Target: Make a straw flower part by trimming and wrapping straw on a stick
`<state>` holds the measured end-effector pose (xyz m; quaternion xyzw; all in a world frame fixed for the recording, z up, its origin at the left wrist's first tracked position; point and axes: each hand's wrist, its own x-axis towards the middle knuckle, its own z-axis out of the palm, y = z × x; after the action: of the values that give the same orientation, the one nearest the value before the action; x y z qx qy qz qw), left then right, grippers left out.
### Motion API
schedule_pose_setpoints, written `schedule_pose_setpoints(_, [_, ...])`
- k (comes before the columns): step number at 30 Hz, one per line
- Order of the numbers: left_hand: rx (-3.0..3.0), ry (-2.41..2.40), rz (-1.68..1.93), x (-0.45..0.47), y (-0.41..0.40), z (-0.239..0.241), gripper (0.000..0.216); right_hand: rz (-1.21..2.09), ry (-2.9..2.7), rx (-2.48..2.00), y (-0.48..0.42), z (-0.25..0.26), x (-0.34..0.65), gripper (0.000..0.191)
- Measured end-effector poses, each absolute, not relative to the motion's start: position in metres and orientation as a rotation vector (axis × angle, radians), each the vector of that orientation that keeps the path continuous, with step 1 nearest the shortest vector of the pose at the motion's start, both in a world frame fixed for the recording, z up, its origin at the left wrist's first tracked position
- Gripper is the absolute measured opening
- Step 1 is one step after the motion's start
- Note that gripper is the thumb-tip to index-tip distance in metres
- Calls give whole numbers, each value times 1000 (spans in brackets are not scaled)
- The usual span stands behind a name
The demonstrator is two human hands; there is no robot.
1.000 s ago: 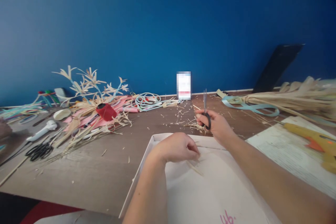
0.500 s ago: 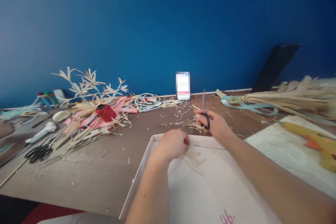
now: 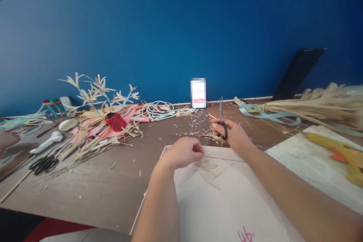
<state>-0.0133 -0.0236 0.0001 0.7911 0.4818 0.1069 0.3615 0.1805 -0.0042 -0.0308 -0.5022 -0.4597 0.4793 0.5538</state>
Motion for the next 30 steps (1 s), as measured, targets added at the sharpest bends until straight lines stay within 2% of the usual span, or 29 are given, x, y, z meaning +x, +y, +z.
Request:
schedule_pose_setpoints(12, [2010,1407,727,-2,-18,-2,12,1206,-1353,-1116,-15,-17,177,45])
schedule_pose_setpoints(20, [1988,1365,715,-1,-18,-3,11,1150,-1399,-1105,-11,-24,175,44])
schedule_pose_setpoints(30, [1785,1430,742,-4,-15,3,25,1143,-1414,-1070,-11,-25,176,43])
